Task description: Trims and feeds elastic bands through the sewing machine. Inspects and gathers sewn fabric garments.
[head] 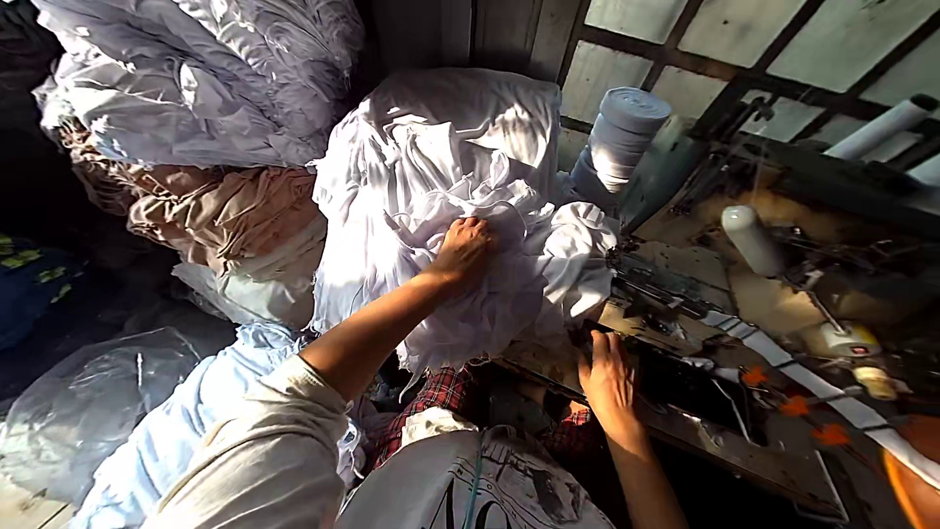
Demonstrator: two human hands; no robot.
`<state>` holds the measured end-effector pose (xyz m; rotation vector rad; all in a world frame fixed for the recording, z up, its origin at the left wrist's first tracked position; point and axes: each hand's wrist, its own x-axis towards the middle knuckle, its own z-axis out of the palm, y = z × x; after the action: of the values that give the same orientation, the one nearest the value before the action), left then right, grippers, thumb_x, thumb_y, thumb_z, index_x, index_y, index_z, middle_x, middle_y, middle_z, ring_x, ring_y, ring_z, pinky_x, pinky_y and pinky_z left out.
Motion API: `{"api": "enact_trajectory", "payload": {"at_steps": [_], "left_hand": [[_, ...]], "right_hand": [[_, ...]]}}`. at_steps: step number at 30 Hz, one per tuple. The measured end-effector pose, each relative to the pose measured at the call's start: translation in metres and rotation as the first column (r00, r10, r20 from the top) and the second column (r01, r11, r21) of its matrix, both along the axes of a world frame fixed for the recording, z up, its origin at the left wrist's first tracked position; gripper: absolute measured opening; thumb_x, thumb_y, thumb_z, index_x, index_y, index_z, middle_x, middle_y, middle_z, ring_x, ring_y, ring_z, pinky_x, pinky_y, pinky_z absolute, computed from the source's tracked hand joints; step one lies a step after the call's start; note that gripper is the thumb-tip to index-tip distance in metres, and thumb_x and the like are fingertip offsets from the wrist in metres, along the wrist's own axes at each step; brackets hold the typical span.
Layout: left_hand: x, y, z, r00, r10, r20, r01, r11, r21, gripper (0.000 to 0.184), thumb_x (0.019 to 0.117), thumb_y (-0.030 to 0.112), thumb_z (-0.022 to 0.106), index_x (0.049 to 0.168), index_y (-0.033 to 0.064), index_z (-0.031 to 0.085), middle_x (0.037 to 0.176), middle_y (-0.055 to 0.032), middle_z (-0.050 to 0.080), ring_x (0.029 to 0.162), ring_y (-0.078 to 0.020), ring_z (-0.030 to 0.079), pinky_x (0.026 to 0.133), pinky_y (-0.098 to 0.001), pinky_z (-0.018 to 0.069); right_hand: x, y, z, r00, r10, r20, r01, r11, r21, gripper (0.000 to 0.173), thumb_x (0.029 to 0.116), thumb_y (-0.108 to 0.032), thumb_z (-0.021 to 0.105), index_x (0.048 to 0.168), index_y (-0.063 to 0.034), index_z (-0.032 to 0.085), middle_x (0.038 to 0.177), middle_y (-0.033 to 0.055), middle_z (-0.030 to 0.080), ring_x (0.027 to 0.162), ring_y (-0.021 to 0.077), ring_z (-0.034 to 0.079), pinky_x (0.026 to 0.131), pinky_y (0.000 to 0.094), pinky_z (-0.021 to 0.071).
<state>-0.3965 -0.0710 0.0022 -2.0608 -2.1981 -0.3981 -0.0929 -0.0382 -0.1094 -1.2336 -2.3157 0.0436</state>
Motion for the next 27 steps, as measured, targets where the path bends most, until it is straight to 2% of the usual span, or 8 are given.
{"api": "enact_trajectory", "payload": {"at_steps": [4, 7, 11, 16, 19, 21, 24, 27], "left_hand": [[-0.044, -0.029, 0.064, 0.848, -0.104, 0.52, 0.023, 0.987, 0.159, 0.024, 0.1042, 0.002, 0.046, 0.114, -0.011, 0.064, 0.109, -0.0225, 0.069, 0.105, -0.0309, 0.067, 0.097, -0.0494, 0.0521], [-0.062, -0.051, 0.097, 0.625, -0.201, 0.754, -0.034, 0.958, 0.283, 0.025, 0.1089, 0.013, 0.038, 0.112, -0.0026, 0.057, 0.101, -0.0079, 0.072, 0.092, -0.0126, 0.071, 0.087, -0.0345, 0.059], [-0.021, -0.036, 0.079, 0.849, -0.216, 0.482, 0.192, 0.976, 0.1, 0.028, 0.1071, 0.011, 0.048, 0.115, -0.0096, 0.064, 0.104, -0.0213, 0.071, 0.095, -0.0287, 0.071, 0.091, -0.0479, 0.0571], [0.01, 0.011, 0.016, 0.982, 0.037, 0.185, 0.005, 0.975, -0.223, 0.046, 0.1012, 0.045, 0.06, 0.112, 0.0018, 0.07, 0.113, -0.0217, 0.069, 0.112, -0.0414, 0.064, 0.094, -0.0641, 0.0477], [0.002, 0.014, 0.019, 0.955, -0.099, 0.278, 0.147, 0.976, -0.158, 0.025, 0.1001, 0.023, 0.063, 0.104, 0.0003, 0.072, 0.103, -0.0195, 0.071, 0.103, -0.037, 0.067, 0.089, -0.0597, 0.0503], [-0.015, -0.007, 0.05, 0.706, -0.22, 0.673, 0.212, 0.973, 0.096, 0.02, 0.1026, 0.007, 0.052, 0.109, -0.0066, 0.065, 0.097, -0.0118, 0.07, 0.092, -0.0189, 0.067, 0.086, -0.0396, 0.0547], [-0.057, -0.061, 0.132, 0.241, -0.459, 0.855, 0.075, 0.888, 0.455, 0.036, 0.1084, 0.018, 0.028, 0.103, 0.0147, 0.063, 0.094, 0.0062, 0.071, 0.09, -0.0059, 0.067, 0.084, -0.0268, 0.057], [-0.082, -0.122, 0.201, 0.172, -0.569, 0.804, -0.005, 0.816, 0.578, 0.046, 0.1115, 0.026, 0.021, 0.099, 0.0179, 0.065, 0.094, 0.0047, 0.073, 0.078, -0.0039, 0.067, 0.067, -0.0187, 0.0563]], "right_hand": [[0.011, -0.001, -0.009, 0.992, 0.06, -0.111, -0.051, 0.995, 0.085, 0.04, 0.0896, -0.016, 0.073, 0.117, 0.0126, 0.067, 0.124, 0.0348, 0.063, 0.117, 0.051, 0.062, 0.098, 0.0623, 0.0496], [0.002, -0.006, 0.011, 0.957, 0.178, -0.229, -0.16, 0.982, 0.097, 0.033, 0.0908, -0.017, 0.071, 0.111, 0.0097, 0.07, 0.113, 0.03, 0.068, 0.104, 0.0468, 0.068, 0.09, 0.0592, 0.0549], [-0.035, -0.01, 0.034, 0.857, 0.345, -0.383, -0.349, 0.935, 0.061, 0.023, 0.0935, -0.015, 0.069, 0.103, 0.0053, 0.072, 0.097, 0.0195, 0.071, 0.08, 0.0283, 0.072, 0.072, 0.0412, 0.0609], [-0.055, -0.028, 0.042, 0.783, 0.473, -0.404, -0.533, 0.845, -0.045, 0.024, 0.0955, -0.021, 0.069, 0.103, 0.0006, 0.074, 0.099, 0.0151, 0.072, 0.083, 0.0218, 0.072, 0.076, 0.0346, 0.0609], [-0.046, -0.028, 0.05, 0.747, 0.503, -0.436, -0.602, 0.789, -0.122, 0.024, 0.0962, -0.022, 0.068, 0.103, 0.0004, 0.073, 0.096, 0.0141, 0.071, 0.079, 0.0162, 0.069, 0.072, 0.0269, 0.0583], [-0.035, -0.023, 0.061, 0.707, 0.493, -0.507, -0.645, 0.743, -0.178, 0.023, 0.0972, -0.019, 0.065, 0.103, 0.0022, 0.072, 0.095, 0.0129, 0.072, 0.078, 0.011, 0.068, 0.07, 0.0224, 0.0573], [-0.029, -0.012, 0.087, 0.656, 0.454, -0.603, -0.692, 0.681, -0.241, 0.024, 0.0992, -0.017, 0.062, 0.105, 0.0051, 0.069, 0.093, 0.0085, 0.071, 0.076, 0.0056, 0.067, 0.07, 0.0213, 0.0573], [-0.046, -0.002, 0.114, 0.607, 0.488, -0.627, -0.736, 0.643, -0.212, 0.021, 0.0997, -0.016, 0.062, 0.105, 0.0036, 0.069, 0.09, 0.0027, 0.071, 0.075, 0.0005, 0.066, 0.067, 0.0172, 0.0557]]}}
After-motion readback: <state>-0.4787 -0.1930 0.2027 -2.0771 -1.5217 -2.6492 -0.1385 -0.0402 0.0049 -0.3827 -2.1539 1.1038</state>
